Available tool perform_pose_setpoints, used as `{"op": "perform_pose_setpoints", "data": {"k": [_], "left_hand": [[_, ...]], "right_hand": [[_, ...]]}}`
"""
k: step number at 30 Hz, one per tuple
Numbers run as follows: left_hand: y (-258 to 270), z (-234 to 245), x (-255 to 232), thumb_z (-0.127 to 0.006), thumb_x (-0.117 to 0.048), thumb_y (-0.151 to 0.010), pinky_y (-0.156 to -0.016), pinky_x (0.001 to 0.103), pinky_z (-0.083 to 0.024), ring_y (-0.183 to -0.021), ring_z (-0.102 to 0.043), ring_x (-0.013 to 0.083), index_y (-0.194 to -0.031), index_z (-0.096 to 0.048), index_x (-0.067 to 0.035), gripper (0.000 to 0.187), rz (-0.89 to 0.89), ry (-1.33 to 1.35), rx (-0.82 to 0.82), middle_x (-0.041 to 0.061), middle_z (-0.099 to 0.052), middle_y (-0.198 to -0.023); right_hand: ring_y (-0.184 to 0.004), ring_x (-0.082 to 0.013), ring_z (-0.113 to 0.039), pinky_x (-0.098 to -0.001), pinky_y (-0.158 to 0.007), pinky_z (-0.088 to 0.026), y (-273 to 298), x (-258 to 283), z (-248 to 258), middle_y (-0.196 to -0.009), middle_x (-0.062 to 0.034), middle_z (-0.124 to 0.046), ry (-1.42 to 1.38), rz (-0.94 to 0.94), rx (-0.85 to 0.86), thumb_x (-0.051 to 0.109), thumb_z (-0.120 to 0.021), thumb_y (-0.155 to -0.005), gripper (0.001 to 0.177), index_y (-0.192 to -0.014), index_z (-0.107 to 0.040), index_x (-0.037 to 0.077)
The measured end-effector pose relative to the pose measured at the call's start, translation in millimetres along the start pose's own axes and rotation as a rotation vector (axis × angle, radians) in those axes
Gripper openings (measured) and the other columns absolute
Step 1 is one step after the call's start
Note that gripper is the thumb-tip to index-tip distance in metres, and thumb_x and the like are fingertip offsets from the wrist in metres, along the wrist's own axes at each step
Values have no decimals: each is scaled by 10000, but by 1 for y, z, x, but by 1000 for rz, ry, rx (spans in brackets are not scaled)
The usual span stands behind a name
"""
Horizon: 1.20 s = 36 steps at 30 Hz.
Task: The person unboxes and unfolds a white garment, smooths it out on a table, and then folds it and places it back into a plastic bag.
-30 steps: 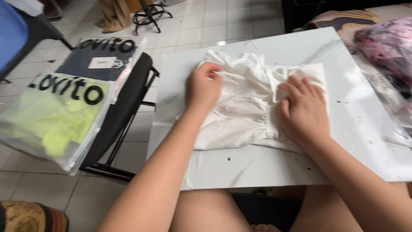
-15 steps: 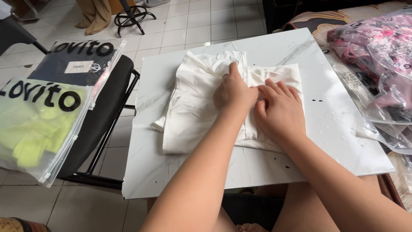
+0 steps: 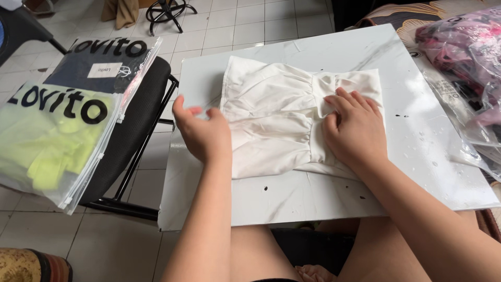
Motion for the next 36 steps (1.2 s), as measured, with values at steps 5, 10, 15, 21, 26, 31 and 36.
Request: {"op": "perform_pose_setpoints", "data": {"k": [5, 10, 15, 21, 26, 31, 36], "left_hand": [[0, -49, -36, -724, -292, -812, -1000, 497, -430, -1230, -499, 372, -1393, -485, -111, 653, -184, -318, 229, 129, -508, -1405], [26, -66, -40, -671, -404, -852, -1078, 537, -326, -1309, -450, 391, -1374, -528, -71, 635, -480, -523, 204, 186, -507, -1429], [33, -57, -33, -654, -355, -893, -1106, 527, -326, -1342, -450, 368, -1375, -544, -83, 564, -445, -473, 191, 173, -513, -1461], [43, -37, -46, -677, -202, -818, -1115, 531, -292, -1393, -371, 394, -1508, -438, -9, 755, -423, -385, 119, 237, -367, -1554], [56, -96, -87, -639, -320, -902, -1220, 596, -77, -1545, -161, 379, -1459, -485, -216, 588, -504, -420, 431, 137, -216, -1676], [70, -127, -82, -442, -539, -967, -1245, 537, -84, -1544, -147, 360, -1540, -412, -291, 625, -527, -504, 599, 123, -208, -1666], [48, -123, -51, -341, -634, -949, -1206, 532, -62, -1521, -125, 340, -1544, -346, -263, 702, -515, -653, 594, 113, -192, -1646]], "right_hand": [[-1400, -372, -482, -458, -1183, -298, 0, 0, -1, -1445, -181, -609, 21, 2, 12, 187, -478, -907, 424, -1238, -715, 65], [-1396, -356, -492, -454, -1196, -292, -2, -6, -8, -1466, -176, -593, 31, 0, 49, 192, -467, -905, 441, -1259, -694, 61], [-1397, -369, -493, -472, -1180, -328, -19, -3, -12, -1468, -186, -584, 33, 129, 83, 179, -479, -901, 433, -1248, -709, 59], [-1151, -355, -713, -418, -999, -538, -53, -37, -37, -1288, -167, -728, -204, -486, 390, 258, -513, -961, 350, -1229, -723, 176], [-1346, -329, -582, -420, -1071, -484, -77, -2, -45, -1366, -98, -641, 85, 137, 223, 213, -528, -925, 378, -1225, -756, 190], [-1444, -396, -326, -541, -1137, -229, -57, -20, -65, -1580, -118, -433, 97, 165, 245, 353, -467, -992, 489, -1430, -650, 234], [-1509, -323, -329, -481, -1237, -233, -46, -58, -36, -1672, -31, -393, 181, -251, 229, 582, -484, -931, 676, -1472, -529, 180]]}}
Point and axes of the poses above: each hand's wrist, its own y-axis away from the middle knuckle, its own z-axis out of the back of the hand, x = y × z, the point moved 10 cm from there along -y, towards the middle knuckle
